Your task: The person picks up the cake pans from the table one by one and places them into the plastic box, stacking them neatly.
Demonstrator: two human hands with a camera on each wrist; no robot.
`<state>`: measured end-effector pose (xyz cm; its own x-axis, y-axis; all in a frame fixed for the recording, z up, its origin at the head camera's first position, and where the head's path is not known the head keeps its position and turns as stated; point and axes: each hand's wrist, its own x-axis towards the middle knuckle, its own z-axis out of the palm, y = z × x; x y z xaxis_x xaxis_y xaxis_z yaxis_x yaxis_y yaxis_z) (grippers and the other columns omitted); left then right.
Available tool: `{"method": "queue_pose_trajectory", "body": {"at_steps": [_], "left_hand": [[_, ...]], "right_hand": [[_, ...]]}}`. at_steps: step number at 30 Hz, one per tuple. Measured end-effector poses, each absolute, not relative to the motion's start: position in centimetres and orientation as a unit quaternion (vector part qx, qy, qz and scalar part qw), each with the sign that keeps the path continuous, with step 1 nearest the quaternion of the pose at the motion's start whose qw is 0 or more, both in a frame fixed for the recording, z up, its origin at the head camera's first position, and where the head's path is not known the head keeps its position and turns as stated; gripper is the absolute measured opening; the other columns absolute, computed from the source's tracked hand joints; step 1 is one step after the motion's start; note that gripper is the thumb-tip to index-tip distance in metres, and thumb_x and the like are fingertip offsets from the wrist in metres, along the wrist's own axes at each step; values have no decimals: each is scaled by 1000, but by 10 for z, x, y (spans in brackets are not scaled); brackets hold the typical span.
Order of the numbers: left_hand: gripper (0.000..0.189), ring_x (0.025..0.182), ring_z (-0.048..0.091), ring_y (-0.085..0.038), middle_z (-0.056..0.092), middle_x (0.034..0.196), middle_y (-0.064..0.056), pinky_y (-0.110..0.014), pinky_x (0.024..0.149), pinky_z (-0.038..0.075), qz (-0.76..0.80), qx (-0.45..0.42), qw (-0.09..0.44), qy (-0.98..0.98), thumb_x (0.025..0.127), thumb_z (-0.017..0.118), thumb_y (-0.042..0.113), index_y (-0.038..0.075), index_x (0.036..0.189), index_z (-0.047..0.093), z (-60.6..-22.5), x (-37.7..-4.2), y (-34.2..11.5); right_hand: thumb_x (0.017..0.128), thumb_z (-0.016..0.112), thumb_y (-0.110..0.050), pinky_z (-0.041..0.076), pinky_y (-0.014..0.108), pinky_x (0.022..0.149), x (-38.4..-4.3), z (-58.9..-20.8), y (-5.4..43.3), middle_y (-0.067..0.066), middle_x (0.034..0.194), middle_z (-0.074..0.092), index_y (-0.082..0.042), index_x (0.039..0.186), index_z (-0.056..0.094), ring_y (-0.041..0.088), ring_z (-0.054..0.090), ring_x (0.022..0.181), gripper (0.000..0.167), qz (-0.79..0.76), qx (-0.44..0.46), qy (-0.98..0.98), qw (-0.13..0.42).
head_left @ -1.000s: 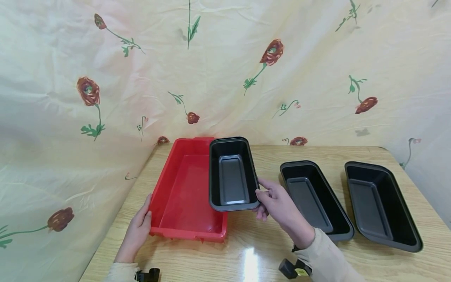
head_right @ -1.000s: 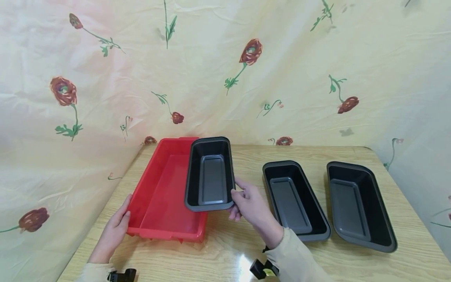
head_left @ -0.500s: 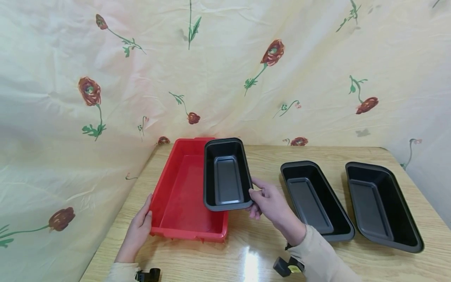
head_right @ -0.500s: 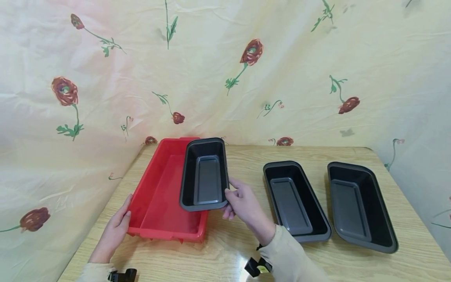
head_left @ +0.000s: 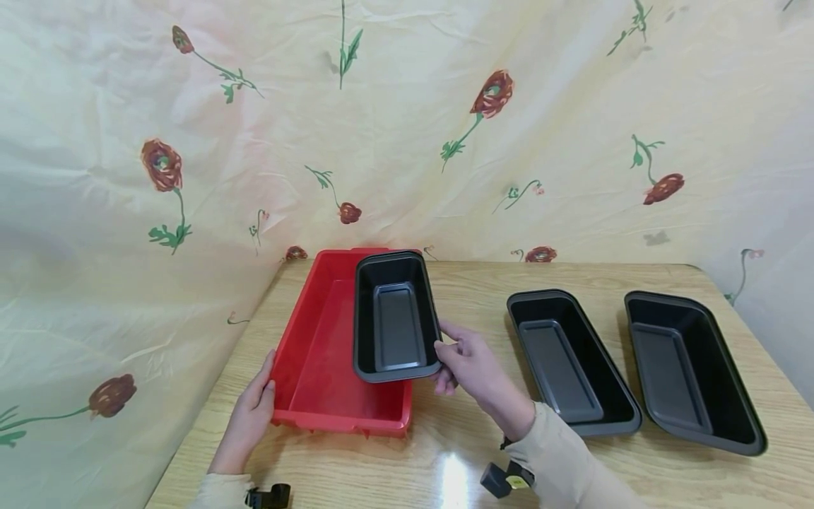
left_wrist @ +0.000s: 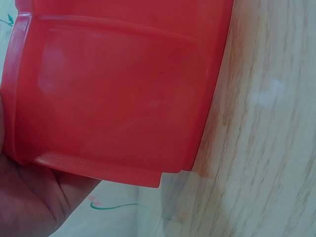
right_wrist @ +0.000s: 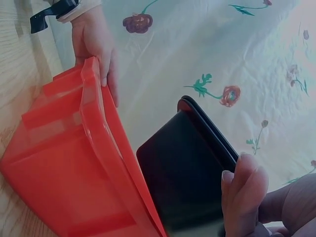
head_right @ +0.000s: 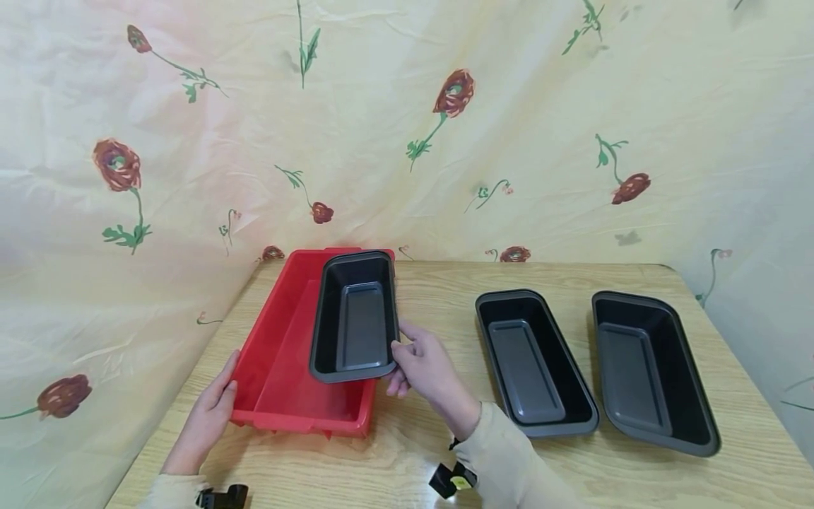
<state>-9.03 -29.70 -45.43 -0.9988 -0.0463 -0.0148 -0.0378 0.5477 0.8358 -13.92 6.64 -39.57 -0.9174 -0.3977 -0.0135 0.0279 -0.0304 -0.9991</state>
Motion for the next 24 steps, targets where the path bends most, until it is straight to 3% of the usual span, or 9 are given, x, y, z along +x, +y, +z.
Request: {"method": "queue_pose_trajectory", "body": {"at_steps": [5, 6, 10, 12, 15, 16, 21, 24], "left_hand": [[56, 142, 24, -40, 17, 160, -19, -43, 110, 31, -486, 25, 2, -873, 104, 34, 4, 11, 157, 15, -454, -91, -297], [56, 142, 24, -39, 17, 160, -18, -36, 110, 32, -487, 25, 1, -873, 104, 34, 4, 10, 157, 15, -455, -91, -297], [55, 142, 23, -38, 17, 160, -17, -30, 108, 31, -488, 23, 2, -873, 105, 33, 4, 9, 157, 16, -457, -93, -298], [55, 143, 22, -37, 17, 160, -17, -16, 104, 30, -488, 22, 4, -873, 105, 33, 5, 9, 157, 16, -457, -93, -298], [55, 143, 22, -36, 17, 160, -16, -8, 99, 27, -489, 23, 5, -872, 105, 33, 5, 9, 157, 17, -457, -93, -298], [55, 143, 22, -36, 17, 160, -16, -9, 99, 27, -488, 24, 5, -872, 105, 33, 5, 10, 157, 17, -456, -92, -298], [55, 142, 23, -37, 17, 160, -18, -34, 109, 28, -486, 22, 3, -874, 105, 33, 5, 11, 157, 15, -454, -91, -298], [55, 142, 24, -38, 17, 160, -19, -22, 105, 30, -487, 19, 5, -873, 105, 34, 5, 10, 157, 15, -453, -91, -297]], "right_hand": [[101, 42, -1, 50, 22, 43, -141, -396, 60, 13, 63, 65, 11, 150, 21, 12, 59, 44, 54, -708, -140, 675, 155], [102, 41, -2, 50, 22, 43, -141, -396, 59, 12, 63, 65, 10, 150, 22, 12, 59, 44, 53, -708, -139, 674, 157], [102, 41, -1, 51, 23, 44, -143, -396, 54, 14, 65, 66, 8, 149, 25, 13, 59, 44, 51, -707, -137, 674, 163], [102, 42, -1, 51, 23, 44, -144, -397, 52, 19, 68, 66, 7, 149, 27, 14, 60, 45, 51, -707, -135, 674, 164], [101, 42, -2, 51, 23, 45, -145, -397, 49, 23, 71, 66, 6, 149, 28, 15, 60, 45, 51, -706, -133, 675, 166], [101, 43, -2, 52, 23, 45, -145, -397, 48, 23, 71, 66, 6, 149, 28, 15, 60, 46, 51, -707, -133, 675, 167], [101, 44, -2, 52, 23, 46, -146, -397, 43, 17, 69, 67, 6, 150, 28, 15, 61, 46, 51, -704, -129, 677, 171], [101, 45, -2, 52, 23, 46, -146, -396, 41, 16, 68, 67, 6, 150, 28, 16, 61, 47, 52, -700, -120, 682, 175]]}}
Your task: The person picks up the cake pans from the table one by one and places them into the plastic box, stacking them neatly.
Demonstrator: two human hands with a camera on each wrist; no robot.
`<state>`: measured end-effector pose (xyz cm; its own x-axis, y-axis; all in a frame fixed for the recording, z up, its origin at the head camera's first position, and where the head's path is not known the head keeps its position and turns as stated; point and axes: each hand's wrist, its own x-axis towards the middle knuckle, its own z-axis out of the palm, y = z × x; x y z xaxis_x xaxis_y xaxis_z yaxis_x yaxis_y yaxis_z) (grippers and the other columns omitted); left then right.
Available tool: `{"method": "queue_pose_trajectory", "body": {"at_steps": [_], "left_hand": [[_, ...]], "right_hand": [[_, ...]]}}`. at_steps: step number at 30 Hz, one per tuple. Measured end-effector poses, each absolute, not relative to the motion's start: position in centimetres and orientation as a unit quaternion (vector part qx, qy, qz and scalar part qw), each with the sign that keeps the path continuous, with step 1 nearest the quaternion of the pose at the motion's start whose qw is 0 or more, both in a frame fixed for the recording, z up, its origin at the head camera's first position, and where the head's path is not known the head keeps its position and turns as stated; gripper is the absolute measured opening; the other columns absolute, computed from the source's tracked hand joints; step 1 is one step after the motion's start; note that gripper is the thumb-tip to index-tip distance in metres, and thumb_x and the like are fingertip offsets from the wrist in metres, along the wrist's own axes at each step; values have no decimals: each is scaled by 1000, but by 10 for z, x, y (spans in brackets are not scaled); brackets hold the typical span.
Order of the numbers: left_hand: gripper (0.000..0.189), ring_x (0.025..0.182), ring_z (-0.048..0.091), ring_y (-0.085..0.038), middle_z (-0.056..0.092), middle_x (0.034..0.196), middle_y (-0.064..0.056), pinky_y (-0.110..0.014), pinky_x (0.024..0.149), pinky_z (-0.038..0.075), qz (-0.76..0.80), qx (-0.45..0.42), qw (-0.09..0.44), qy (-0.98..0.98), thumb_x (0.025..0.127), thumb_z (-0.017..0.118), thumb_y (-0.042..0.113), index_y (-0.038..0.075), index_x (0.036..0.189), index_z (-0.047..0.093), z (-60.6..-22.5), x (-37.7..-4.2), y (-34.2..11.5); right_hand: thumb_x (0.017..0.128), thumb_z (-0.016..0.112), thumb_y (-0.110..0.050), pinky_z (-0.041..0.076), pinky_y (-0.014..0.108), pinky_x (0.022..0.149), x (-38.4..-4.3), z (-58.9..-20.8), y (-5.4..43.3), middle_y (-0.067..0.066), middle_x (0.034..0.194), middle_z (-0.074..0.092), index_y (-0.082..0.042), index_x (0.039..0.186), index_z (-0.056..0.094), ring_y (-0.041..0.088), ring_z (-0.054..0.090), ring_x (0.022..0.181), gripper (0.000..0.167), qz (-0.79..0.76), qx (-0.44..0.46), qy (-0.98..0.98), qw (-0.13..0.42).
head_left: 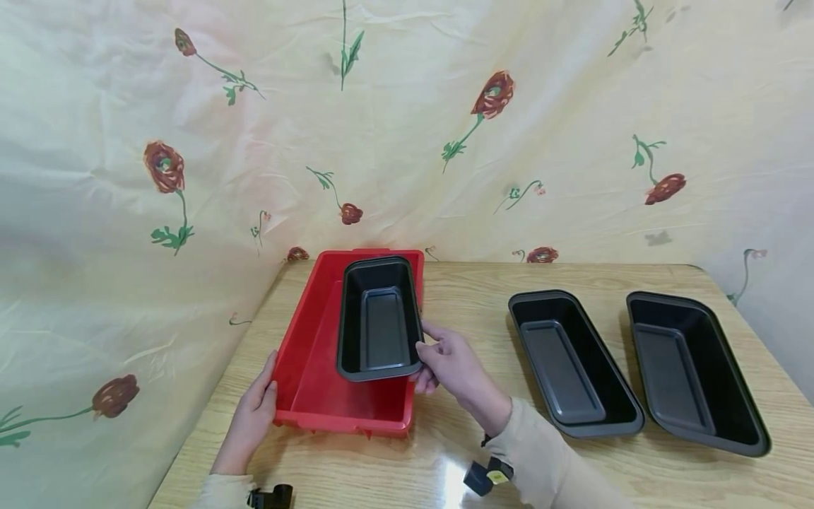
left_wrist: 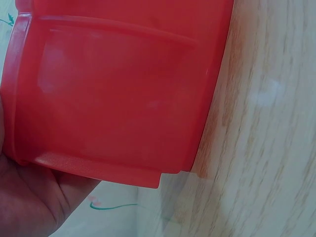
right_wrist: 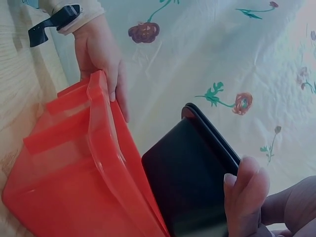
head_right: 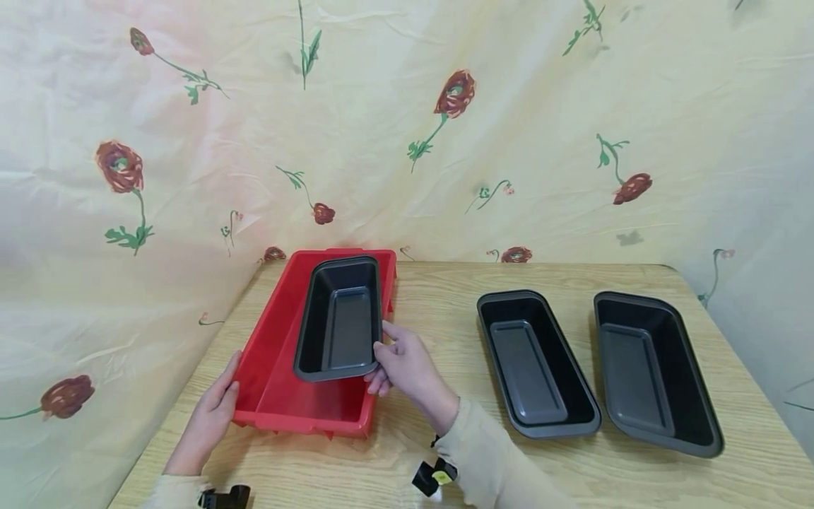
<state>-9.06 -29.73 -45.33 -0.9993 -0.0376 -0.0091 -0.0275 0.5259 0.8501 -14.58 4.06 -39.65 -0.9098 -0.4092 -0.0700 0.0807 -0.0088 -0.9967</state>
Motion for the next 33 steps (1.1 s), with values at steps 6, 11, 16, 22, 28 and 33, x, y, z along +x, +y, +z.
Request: {"method": "queue_pose_trajectory", "body": {"at_steps": [6, 11, 16, 22, 28, 33], "left_hand": [[55, 141, 25, -38, 18, 159, -19, -12, 99, 29, -485, 17, 11, -874, 105, 34, 4, 8, 156, 16, -454, -90, -297], [55, 141, 27, -39, 19, 159, -19, -35, 106, 31, -483, 16, 15, -875, 105, 34, 4, 8, 156, 17, -455, -91, -298], [54, 141, 27, -39, 20, 159, -18, -23, 103, 32, -480, 14, 19, -877, 105, 34, 6, 8, 156, 18, -456, -91, -297], [54, 142, 25, -40, 19, 159, -19, -21, 103, 30, -483, 10, 18, -875, 105, 34, 5, 8, 156, 18, -457, -91, -297], [55, 142, 24, -38, 17, 160, -17, -29, 105, 32, -485, 20, 10, -874, 104, 34, 4, 9, 157, 17, -457, -92, -297], [55, 143, 21, -38, 15, 161, -16, -49, 109, 29, -489, 26, 4, -872, 105, 33, 5, 10, 157, 16, -456, -92, -297]], "right_hand": [[101, 47, -3, 52, 23, 47, -145, -398, 33, 16, 69, 67, 6, 149, 29, 16, 61, 46, 52, -698, -111, 685, 176], [100, 47, -1, 51, 22, 45, -147, -401, 27, 17, 68, 67, 6, 149, 30, 15, 60, 46, 51, -705, -119, 677, 176], [100, 49, -1, 51, 23, 45, -147, -402, 22, 18, 69, 67, 5, 150, 29, 15, 60, 46, 54, -708, -113, 674, 177], [99, 52, -4, 51, 23, 46, -147, -403, 16, 22, 73, 67, 1, 149, 33, 17, 61, 47, 54, -705, -109, 678, 176], [100, 51, -3, 50, 22, 45, -147, -406, 9, 27, 76, 66, 2, 149, 32, 16, 60, 46, 53, -705, -111, 676, 184], [100, 52, -4, 50, 22, 45, -146, -408, 6, 23, 75, 67, 4, 150, 29, 15, 60, 46, 56, -699, -107, 682, 184]]}}
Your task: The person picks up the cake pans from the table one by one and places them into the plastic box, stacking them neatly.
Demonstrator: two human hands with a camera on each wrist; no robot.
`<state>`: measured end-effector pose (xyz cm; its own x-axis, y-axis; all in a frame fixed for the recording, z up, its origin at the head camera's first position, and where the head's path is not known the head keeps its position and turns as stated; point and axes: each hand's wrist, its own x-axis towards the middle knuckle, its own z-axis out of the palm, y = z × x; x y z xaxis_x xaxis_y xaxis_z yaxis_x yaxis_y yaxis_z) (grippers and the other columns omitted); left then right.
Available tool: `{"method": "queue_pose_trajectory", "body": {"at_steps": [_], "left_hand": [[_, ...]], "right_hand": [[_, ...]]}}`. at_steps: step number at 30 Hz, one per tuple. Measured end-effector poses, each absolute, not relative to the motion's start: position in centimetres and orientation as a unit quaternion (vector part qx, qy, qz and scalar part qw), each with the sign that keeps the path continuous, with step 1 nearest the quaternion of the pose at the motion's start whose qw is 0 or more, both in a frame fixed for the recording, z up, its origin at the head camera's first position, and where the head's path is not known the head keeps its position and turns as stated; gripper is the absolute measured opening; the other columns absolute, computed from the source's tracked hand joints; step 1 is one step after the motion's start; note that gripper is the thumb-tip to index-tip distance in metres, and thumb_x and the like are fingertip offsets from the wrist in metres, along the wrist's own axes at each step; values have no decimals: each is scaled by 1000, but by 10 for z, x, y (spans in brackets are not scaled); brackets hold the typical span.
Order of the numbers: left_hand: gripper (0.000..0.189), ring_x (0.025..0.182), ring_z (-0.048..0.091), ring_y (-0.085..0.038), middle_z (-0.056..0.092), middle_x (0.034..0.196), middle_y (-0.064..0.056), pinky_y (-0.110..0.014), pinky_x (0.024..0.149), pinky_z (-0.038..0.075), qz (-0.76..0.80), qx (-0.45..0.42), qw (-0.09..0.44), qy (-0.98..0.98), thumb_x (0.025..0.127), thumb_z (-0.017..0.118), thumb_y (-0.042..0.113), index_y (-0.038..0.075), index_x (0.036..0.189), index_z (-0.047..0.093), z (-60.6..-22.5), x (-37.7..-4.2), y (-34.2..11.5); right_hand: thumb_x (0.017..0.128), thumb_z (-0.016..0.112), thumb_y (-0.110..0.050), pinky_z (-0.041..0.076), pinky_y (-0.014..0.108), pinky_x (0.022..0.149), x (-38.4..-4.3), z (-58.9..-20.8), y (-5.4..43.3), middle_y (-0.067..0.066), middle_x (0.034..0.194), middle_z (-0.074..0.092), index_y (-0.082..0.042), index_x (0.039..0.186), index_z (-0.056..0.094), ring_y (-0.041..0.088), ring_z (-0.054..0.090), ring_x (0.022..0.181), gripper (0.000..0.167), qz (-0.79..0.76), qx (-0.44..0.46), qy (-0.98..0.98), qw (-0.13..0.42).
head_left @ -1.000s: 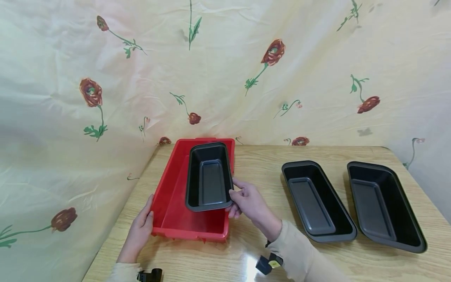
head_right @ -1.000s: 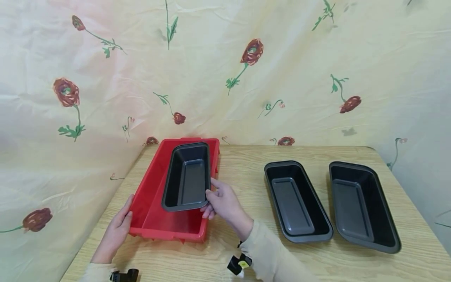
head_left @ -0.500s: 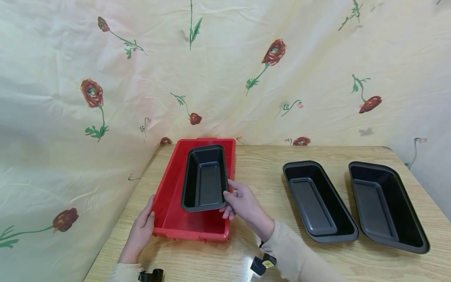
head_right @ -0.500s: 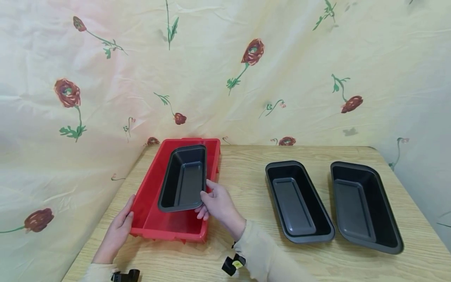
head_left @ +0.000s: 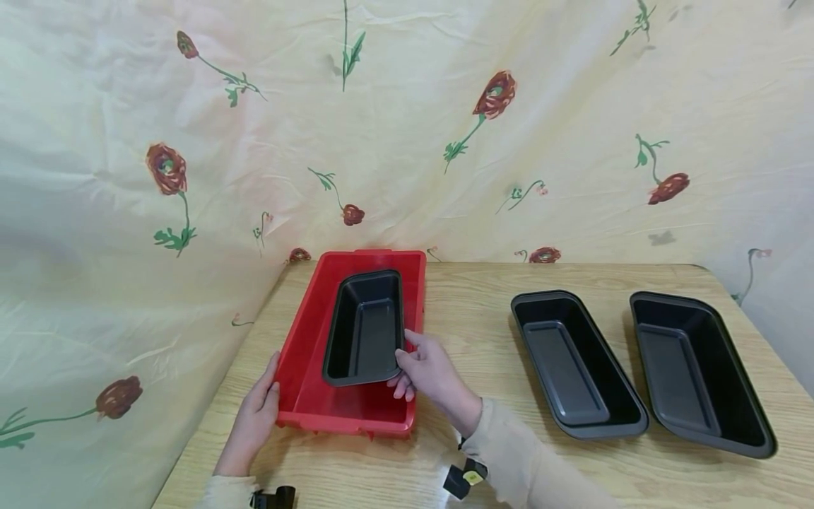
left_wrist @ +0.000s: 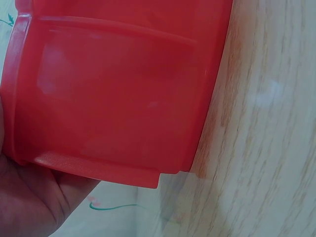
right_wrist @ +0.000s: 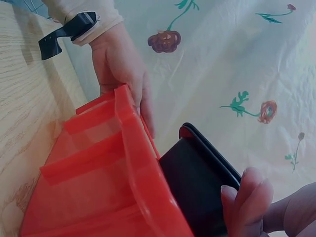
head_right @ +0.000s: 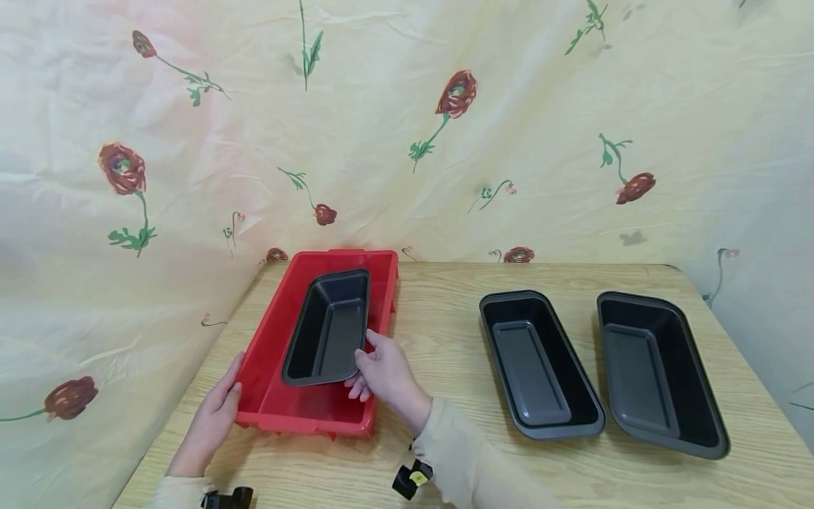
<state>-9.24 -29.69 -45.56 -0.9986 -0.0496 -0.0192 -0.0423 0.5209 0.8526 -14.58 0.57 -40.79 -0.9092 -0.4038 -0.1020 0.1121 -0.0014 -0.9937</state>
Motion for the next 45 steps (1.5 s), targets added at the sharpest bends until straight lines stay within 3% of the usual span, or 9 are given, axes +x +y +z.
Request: {"method": "queue_pose_trajectory", "body": {"at_steps": [23, 34, 38, 45], "left_hand": [[56, 143, 22, -35, 17, 161, -14, -47, 110, 28, -484, 29, 8, -874, 105, 33, 4, 13, 157, 16, -458, -94, -296], [56, 142, 24, -36, 18, 160, -15, -48, 110, 28, -490, 27, 10, -871, 105, 33, 4, 14, 157, 16, -457, -94, -295], [56, 142, 24, -35, 18, 160, -15, -43, 109, 29, -487, 27, 9, -873, 105, 33, 4, 14, 157, 16, -458, -94, -296], [57, 141, 26, -36, 19, 160, -15, -34, 107, 30, -486, 25, 11, -874, 104, 33, 3, 13, 157, 16, -459, -94, -298]], "right_hand": [[100, 52, -6, 53, 24, 48, -149, -416, -3, 26, 80, 68, 5, 149, 30, 17, 62, 49, 55, -676, -87, 707, 189], [100, 52, -6, 53, 26, 46, -150, -417, -8, 15, 71, 68, 5, 142, 40, 17, 61, 48, 44, -668, -83, 718, 179], [100, 52, -8, 52, 25, 45, -150, -416, -8, 14, 73, 68, 5, 141, 41, 16, 59, 45, 44, -660, -83, 725, 178], [101, 51, -8, 48, 21, 42, -151, -416, -7, 14, 80, 70, 10, 149, 26, 13, 55, 41, 57, -655, -75, 726, 194]]}}
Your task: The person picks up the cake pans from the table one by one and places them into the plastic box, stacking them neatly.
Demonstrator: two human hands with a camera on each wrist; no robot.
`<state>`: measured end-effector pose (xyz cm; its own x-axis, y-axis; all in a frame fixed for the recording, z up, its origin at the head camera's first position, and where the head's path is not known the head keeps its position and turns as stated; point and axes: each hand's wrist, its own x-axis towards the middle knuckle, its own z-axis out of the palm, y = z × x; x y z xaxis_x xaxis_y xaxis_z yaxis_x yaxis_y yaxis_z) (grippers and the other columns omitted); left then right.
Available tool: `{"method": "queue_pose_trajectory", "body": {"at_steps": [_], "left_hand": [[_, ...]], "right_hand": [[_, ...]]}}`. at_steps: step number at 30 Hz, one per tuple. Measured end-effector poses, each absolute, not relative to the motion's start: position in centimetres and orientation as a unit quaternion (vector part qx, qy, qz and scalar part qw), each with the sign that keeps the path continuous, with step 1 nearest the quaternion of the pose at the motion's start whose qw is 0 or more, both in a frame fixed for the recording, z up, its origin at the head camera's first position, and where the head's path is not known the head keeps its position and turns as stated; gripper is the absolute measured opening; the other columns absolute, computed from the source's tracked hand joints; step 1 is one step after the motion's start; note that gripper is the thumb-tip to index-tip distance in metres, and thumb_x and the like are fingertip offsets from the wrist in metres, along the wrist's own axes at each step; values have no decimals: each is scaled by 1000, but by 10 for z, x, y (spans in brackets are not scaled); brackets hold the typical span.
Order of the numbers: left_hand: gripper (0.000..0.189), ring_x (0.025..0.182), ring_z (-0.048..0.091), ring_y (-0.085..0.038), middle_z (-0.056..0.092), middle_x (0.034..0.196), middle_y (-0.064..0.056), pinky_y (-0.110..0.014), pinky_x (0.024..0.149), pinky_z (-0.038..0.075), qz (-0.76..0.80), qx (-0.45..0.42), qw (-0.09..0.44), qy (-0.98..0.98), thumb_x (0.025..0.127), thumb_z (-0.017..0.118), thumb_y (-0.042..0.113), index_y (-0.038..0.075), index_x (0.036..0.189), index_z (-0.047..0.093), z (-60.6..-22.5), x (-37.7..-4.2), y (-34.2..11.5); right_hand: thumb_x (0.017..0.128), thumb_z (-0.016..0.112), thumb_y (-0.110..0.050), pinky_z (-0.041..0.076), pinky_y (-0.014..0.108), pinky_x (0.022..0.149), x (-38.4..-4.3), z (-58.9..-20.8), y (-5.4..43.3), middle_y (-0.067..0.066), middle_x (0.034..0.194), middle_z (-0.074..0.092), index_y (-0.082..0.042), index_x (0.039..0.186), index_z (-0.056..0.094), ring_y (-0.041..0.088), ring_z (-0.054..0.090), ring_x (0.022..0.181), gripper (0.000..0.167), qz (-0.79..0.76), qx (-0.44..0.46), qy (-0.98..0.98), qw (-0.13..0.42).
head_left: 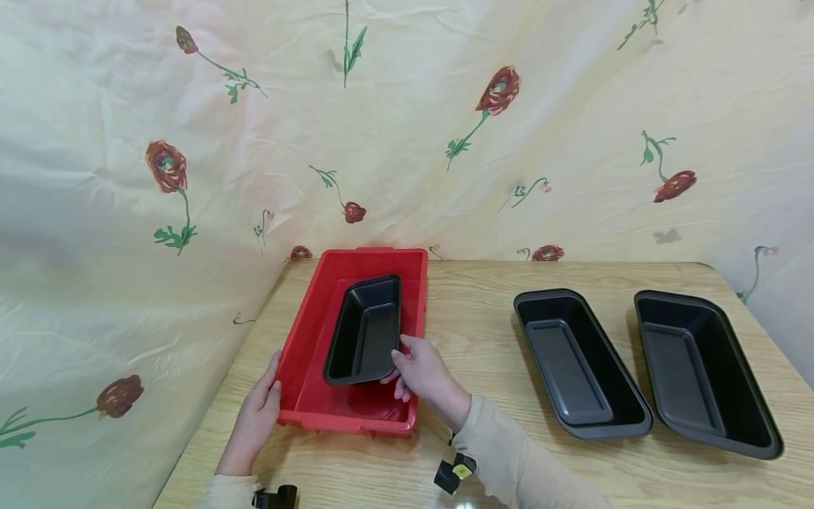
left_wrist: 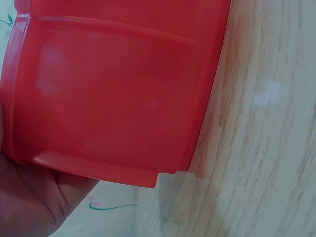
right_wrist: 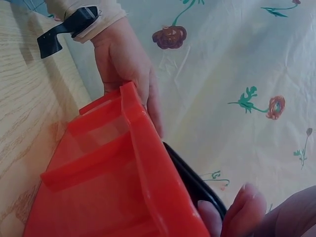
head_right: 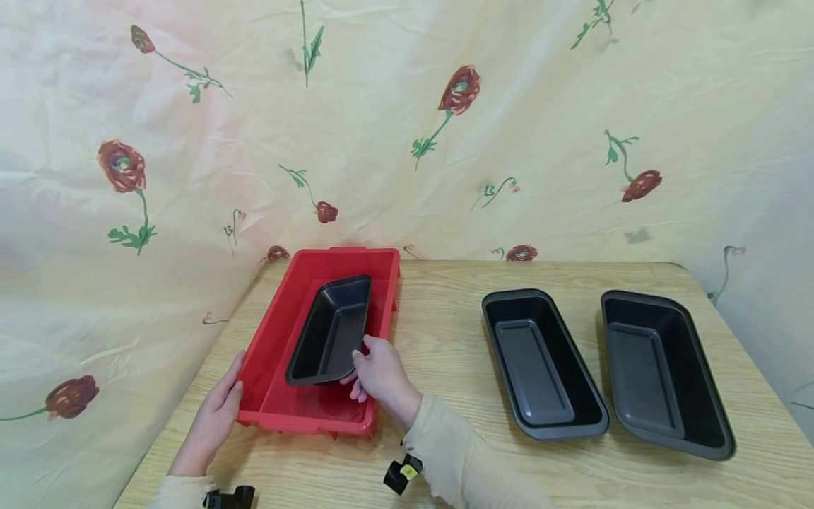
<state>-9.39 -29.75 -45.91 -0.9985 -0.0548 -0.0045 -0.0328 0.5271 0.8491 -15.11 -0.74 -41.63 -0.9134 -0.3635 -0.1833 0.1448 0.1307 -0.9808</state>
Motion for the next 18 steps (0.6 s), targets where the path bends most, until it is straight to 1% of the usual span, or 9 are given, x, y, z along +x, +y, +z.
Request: {"method": "queue_pose_trajectory", "body": {"at_steps": [3, 6, 9, 12, 16, 18], "left_hand": [[57, 141, 27, -36, 20, 160, -16, -39, 107, 31, -485, 24, 14, -874, 104, 33, 2, 13, 157, 16, -459, -94, -297], [57, 141, 27, -38, 19, 160, -16, -46, 107, 31, -485, 25, 13, -874, 104, 33, 2, 12, 157, 16, -459, -94, -297], [57, 141, 26, -39, 18, 160, -16, -47, 107, 31, -489, 27, 11, -872, 104, 33, 3, 13, 157, 15, -458, -93, -297], [56, 141, 27, -38, 18, 160, -16, -40, 107, 32, -488, 27, 12, -872, 104, 34, 3, 12, 157, 16, -458, -92, -296], [56, 141, 27, -38, 19, 160, -17, -17, 102, 30, -484, 22, 18, -875, 104, 35, 3, 11, 157, 18, -457, -91, -296], [55, 141, 26, -38, 19, 159, -18, -9, 98, 28, -484, 19, 20, -875, 104, 35, 4, 10, 157, 18, -457, -91, -296]], "right_hand": [[101, 50, -6, 46, 20, 41, -151, -416, -6, 14, 79, 70, 11, 149, 22, 13, 53, 41, 58, -656, -77, 723, 205], [101, 49, -5, 46, 20, 41, -151, -415, -5, 14, 79, 70, 9, 151, 21, 13, 53, 41, 59, -654, -81, 720, 216], [101, 50, -5, 46, 20, 41, -151, -416, -4, 13, 80, 70, 7, 152, 20, 13, 53, 42, 60, -653, -86, 719, 223], [100, 51, -5, 46, 20, 42, -150, -416, -2, 14, 81, 70, 6, 152, 21, 13, 53, 42, 61, -651, -90, 719, 226], [100, 51, -4, 46, 20, 42, -149, -416, -2, 14, 82, 70, 6, 151, 23, 13, 53, 42, 60, -648, -95, 721, 227], [99, 52, -4, 46, 20, 41, -148, -416, -1, 14, 82, 70, 8, 151, 23, 13, 53, 42, 60, -644, -98, 724, 227]]}}
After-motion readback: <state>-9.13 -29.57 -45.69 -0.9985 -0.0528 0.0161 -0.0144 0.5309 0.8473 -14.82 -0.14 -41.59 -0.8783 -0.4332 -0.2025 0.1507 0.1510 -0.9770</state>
